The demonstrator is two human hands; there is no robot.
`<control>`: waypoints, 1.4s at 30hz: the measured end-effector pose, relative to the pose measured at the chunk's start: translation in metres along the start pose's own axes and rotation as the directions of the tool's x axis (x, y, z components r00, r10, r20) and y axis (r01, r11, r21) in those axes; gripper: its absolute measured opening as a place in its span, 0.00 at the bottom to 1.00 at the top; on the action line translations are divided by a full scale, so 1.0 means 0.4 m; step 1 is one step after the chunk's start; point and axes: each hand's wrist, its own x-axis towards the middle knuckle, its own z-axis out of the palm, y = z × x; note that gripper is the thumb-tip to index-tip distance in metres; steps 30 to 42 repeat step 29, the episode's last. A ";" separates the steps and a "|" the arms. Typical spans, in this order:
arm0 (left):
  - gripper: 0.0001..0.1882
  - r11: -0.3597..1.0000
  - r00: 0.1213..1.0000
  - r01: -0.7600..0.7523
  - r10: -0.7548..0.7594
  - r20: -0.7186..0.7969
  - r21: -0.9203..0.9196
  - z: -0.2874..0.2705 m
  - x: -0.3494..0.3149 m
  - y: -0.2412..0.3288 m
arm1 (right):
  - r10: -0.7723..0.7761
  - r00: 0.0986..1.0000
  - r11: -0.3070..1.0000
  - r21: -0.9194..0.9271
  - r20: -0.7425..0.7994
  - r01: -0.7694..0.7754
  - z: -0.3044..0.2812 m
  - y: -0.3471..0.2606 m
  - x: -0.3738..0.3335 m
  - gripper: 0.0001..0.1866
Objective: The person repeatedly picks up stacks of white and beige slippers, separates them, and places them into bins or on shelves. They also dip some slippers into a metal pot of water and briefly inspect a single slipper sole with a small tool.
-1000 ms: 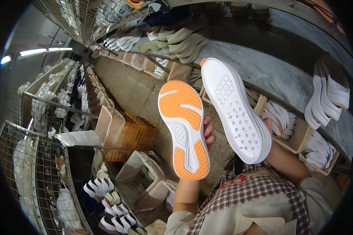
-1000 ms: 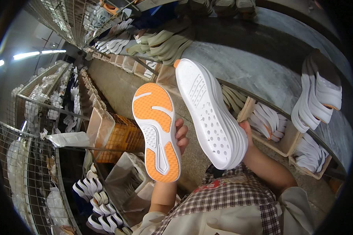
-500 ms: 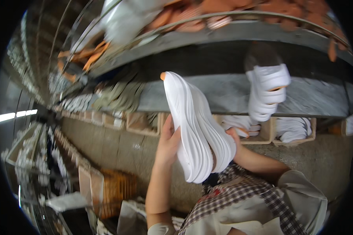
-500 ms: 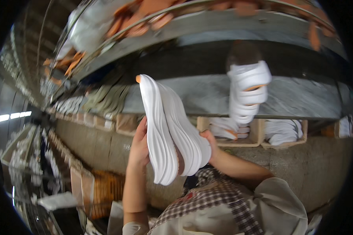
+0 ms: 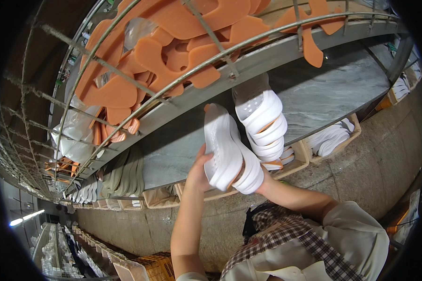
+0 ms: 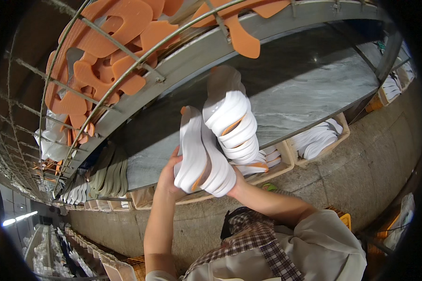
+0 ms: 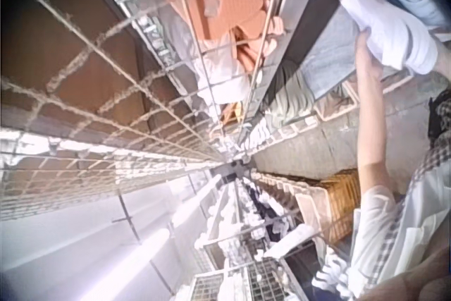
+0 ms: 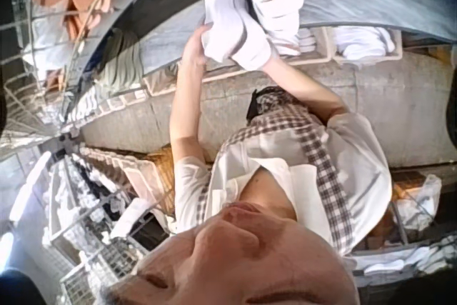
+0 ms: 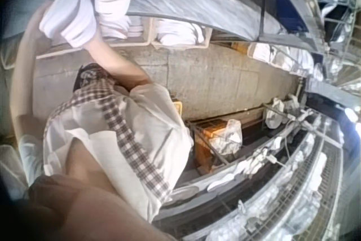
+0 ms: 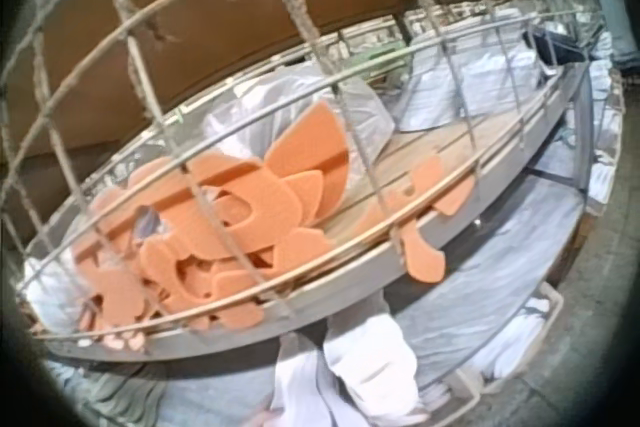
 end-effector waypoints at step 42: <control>0.07 0.909 0.548 -0.307 -0.073 -0.833 -0.281 -0.755 -0.780 -0.669 | -0.590 0.740 0.133 -0.866 0.322 0.483 0.275 0.452 0.650 0.04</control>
